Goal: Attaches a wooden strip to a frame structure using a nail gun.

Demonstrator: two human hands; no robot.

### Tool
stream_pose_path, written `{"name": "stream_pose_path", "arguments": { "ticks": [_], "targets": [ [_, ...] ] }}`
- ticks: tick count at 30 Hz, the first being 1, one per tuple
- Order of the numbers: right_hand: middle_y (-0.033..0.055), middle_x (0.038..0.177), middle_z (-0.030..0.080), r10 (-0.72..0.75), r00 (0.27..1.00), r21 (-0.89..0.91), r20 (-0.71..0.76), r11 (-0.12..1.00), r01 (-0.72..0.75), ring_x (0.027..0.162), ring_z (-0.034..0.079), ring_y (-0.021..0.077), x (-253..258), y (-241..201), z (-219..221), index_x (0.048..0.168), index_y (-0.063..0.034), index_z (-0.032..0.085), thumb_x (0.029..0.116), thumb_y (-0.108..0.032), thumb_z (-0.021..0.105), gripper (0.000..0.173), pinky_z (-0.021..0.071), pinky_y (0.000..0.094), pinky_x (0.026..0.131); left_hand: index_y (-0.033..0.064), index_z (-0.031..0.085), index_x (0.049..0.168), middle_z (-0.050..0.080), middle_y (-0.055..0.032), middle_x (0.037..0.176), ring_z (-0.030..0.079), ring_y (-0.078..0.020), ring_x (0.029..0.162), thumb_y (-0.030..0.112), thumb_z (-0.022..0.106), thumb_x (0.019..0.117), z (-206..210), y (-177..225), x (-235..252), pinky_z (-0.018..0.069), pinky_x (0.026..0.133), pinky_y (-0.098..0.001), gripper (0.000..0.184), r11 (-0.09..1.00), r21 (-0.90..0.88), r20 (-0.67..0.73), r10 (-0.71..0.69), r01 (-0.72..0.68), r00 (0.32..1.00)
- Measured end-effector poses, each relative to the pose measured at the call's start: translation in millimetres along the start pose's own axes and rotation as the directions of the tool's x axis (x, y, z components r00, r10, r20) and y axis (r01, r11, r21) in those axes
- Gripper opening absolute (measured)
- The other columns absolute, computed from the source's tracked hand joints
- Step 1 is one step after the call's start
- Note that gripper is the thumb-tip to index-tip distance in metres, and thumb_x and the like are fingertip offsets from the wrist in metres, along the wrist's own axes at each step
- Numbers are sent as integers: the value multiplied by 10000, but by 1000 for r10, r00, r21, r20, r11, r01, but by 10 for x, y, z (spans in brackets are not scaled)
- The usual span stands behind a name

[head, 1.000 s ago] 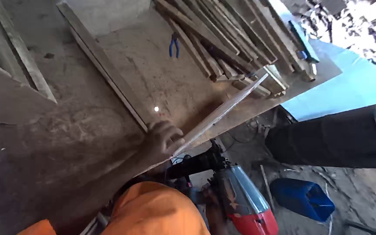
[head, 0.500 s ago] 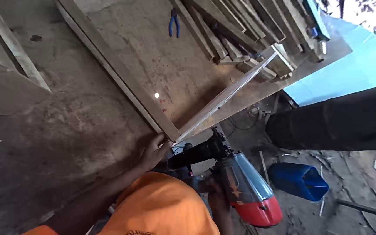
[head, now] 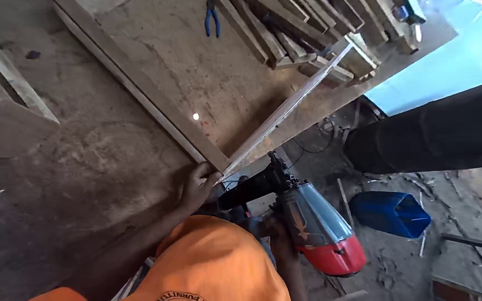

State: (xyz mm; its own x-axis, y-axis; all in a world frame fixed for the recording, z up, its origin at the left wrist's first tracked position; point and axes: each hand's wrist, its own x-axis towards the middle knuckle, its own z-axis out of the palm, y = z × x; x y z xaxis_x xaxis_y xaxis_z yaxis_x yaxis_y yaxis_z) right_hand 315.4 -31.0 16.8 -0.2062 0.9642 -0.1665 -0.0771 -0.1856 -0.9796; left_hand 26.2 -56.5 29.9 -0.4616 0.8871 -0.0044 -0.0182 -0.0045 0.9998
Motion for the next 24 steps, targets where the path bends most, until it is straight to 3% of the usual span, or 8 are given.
{"name": "stream_pose_path", "arguments": {
  "ticks": [2,6,10,14,18,24],
  "targets": [
    [-59,892,708,14,1000,-23,-23,1000,-14,797,662,55,-13,12,-8,1093,-144,709,883,-137,706,210,581,277,765,-13,656,1189,739,-81,1058,719,-151,990,95,665,976,-11,33,11,618,909,-359,239,1000,17,7,2,-2,1000],
    [-64,912,699,23,1000,-5,21,1000,-23,791,649,44,11,47,-18,1177,-170,704,876,-168,732,303,574,265,758,-17,662,1161,743,-84,1037,722,-149,972,93,673,973,-31,87,20,619,898,-353,218,999,42,19,7,-8,1000],
    [-53,911,704,51,999,-4,19,999,-51,793,657,61,-2,42,10,1140,-152,709,876,-177,731,266,580,282,762,-27,665,1165,750,-90,1041,731,-148,970,75,687,958,-26,153,19,623,901,-344,232,998,38,0,-41,41,999],
    [-36,847,706,-10,999,53,53,999,7,747,660,77,1,62,25,1042,-167,739,848,-193,788,201,587,301,741,-12,677,1154,759,-78,1007,737,-155,933,102,685,958,-39,130,37,631,869,-354,227,997,50,9,-63,62,998],
    [-46,817,695,11,993,81,119,996,-21,724,654,69,-20,141,-12,1055,-190,736,854,-292,808,236,582,299,724,-25,683,1120,757,-89,988,735,-158,920,87,685,952,-50,179,50,629,866,-353,203,996,44,19,-79,78,997],
    [-43,828,719,76,985,112,154,989,-93,743,675,73,-127,252,-69,1013,-189,745,839,-305,822,223,591,296,728,-31,694,1092,764,-97,987,747,-166,909,71,707,938,-90,210,100,635,872,-358,186,992,47,42,-121,119,992]
  ]
}}
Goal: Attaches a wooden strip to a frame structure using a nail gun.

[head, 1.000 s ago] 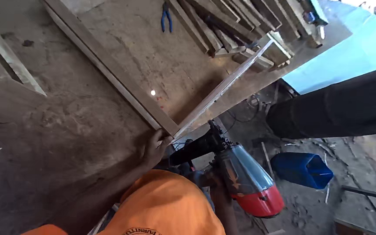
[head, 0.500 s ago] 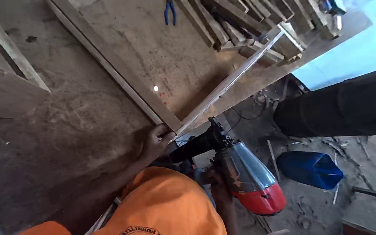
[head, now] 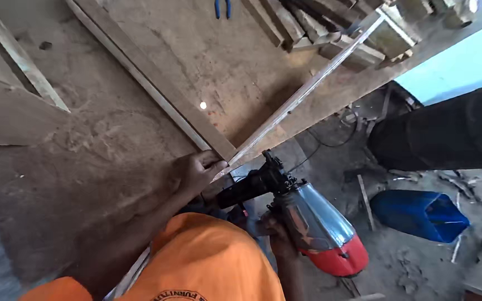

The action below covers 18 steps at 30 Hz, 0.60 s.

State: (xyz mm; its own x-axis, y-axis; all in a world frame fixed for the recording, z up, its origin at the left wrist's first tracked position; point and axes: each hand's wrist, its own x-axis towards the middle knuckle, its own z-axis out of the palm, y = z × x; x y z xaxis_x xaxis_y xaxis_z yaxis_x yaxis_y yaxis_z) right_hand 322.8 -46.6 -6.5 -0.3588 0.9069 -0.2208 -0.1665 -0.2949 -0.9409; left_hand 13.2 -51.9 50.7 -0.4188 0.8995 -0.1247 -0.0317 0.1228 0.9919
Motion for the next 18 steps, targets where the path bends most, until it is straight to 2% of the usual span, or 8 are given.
{"name": "stream_pose_path", "arguments": {
  "ticks": [5,9,13,18],
  "targets": [
    [-52,906,737,0,992,86,123,996,-10,808,685,57,-101,95,-73,1112,-224,749,868,-315,796,265,589,277,770,-53,685,1104,763,-113,979,748,-183,908,48,693,943,-1,-8,3,634,872,-366,190,1000,-11,10,5,-5,1000],
    [-38,866,722,-16,984,88,178,996,0,759,670,69,-129,111,-39,1117,-197,742,883,-304,781,260,586,290,734,-27,692,1136,766,-91,1013,747,-157,938,97,695,949,8,-23,-15,635,887,-368,225,997,76,-10,20,-19,1000],
    [-34,866,718,-24,985,93,172,996,8,750,671,74,-164,170,-3,1117,-200,738,873,-302,797,270,591,294,725,-36,685,1133,766,-86,1001,743,-136,925,69,693,948,28,8,-30,629,881,-338,213,996,85,-18,14,-13,1000],
    [-37,878,718,-24,988,86,155,996,10,761,669,75,-212,173,-22,1123,-214,739,881,-311,787,265,590,300,727,-22,699,1085,770,-54,938,739,-99,857,64,706,940,34,83,-29,631,820,-297,169,996,87,-26,-6,8,1000]
  ]
}}
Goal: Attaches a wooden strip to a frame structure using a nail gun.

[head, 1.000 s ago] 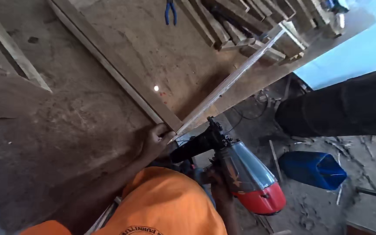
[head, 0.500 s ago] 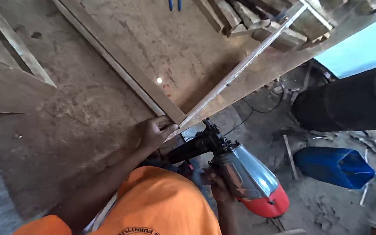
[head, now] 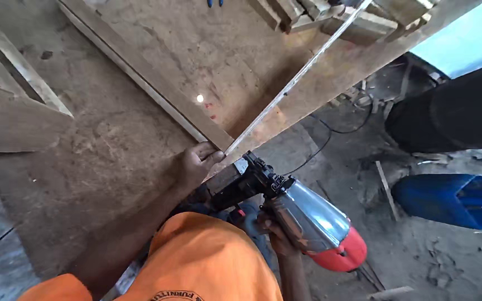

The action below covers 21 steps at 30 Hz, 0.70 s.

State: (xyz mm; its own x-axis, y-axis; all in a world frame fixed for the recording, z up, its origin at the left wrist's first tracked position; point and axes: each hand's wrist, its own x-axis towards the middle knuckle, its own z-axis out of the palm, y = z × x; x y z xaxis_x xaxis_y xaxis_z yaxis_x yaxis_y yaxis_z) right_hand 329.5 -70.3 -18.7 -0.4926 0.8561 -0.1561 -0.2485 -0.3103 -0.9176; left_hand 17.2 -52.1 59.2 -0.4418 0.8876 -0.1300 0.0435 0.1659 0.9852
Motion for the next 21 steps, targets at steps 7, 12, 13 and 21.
{"name": "stream_pose_path", "arguments": {
  "ticks": [7,12,13,21],
  "targets": [
    [-20,856,710,21,1000,35,-11,999,-20,734,661,80,-10,-31,-22,1103,-181,737,875,-296,791,260,583,289,706,-19,689,1121,769,-65,966,742,-132,872,102,690,960,-29,0,-4,635,818,-334,201,999,28,32,-23,22,999],
    [-28,887,725,21,999,8,-32,1000,-21,772,676,84,-17,-17,-44,1101,-193,741,859,-286,800,266,591,303,736,9,703,1122,769,-62,973,743,-155,885,223,675,983,-27,83,-17,635,826,-382,256,993,56,21,-104,103,994],
    [-27,885,724,15,999,11,-31,1000,-14,772,676,85,-17,-17,-44,1095,-192,742,863,-277,796,254,592,305,737,19,710,1097,771,-56,956,745,-151,865,237,682,979,-4,83,-14,636,811,-379,250,991,62,-5,-115,115,993],
    [-42,894,725,27,1000,13,5,1000,-27,778,674,67,-3,-2,-72,1103,-215,743,861,-324,808,273,591,295,738,15,704,1115,768,-60,944,742,-154,854,244,670,992,26,99,-40,637,803,-383,262,991,97,-15,-94,95,995]
  ]
}}
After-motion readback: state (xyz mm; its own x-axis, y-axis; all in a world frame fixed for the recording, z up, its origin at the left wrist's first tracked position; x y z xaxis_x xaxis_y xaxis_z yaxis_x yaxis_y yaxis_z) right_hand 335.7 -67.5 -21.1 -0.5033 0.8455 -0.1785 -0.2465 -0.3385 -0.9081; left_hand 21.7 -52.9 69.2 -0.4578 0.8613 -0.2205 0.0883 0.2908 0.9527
